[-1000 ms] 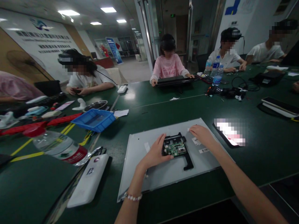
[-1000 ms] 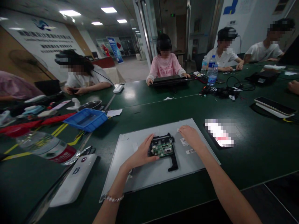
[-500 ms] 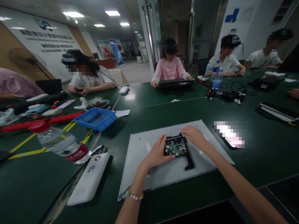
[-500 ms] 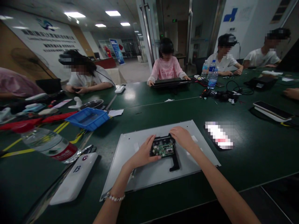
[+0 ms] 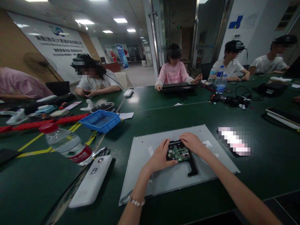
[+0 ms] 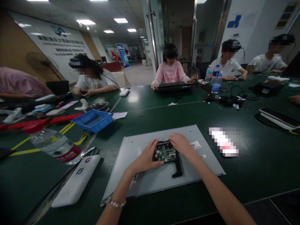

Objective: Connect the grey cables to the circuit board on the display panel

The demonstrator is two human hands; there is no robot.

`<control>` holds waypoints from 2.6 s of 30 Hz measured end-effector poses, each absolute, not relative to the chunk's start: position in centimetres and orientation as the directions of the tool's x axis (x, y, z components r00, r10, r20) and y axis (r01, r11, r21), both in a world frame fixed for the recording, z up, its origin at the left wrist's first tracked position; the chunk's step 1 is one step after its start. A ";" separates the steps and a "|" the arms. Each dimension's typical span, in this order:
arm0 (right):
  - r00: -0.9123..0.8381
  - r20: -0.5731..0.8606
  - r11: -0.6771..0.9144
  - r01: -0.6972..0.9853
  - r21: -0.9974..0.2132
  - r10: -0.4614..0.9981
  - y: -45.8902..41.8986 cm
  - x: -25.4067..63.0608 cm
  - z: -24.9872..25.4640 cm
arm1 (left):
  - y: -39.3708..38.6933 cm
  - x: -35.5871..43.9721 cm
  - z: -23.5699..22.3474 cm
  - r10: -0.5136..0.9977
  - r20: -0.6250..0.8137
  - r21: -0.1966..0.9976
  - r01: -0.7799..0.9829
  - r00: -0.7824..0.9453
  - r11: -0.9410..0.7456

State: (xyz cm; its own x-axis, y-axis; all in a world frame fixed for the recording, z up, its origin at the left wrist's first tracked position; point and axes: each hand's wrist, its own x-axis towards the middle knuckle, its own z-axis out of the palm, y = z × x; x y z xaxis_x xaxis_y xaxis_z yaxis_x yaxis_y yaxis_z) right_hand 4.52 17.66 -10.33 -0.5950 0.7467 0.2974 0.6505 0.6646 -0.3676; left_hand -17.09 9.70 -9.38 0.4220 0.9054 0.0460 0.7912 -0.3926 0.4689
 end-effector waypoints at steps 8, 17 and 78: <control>-0.598 0.291 0.663 0.635 -0.397 0.746 17.1 4.9 -10.2 | 9.7 -17.0 -9.2 0.907 0.039 0.481 0.788 0.420 -0.386; -0.554 0.289 0.620 0.628 -0.469 0.780 17.0 6.7 -9.0 | 9.6 -17.0 -9.0 0.910 0.048 0.511 0.773 0.412 -0.376; -0.223 0.101 0.175 0.341 -0.923 0.970 11.0 8.5 -11.6 | 7.2 -9.0 -6.8 0.833 0.215 0.249 0.796 0.510 -0.551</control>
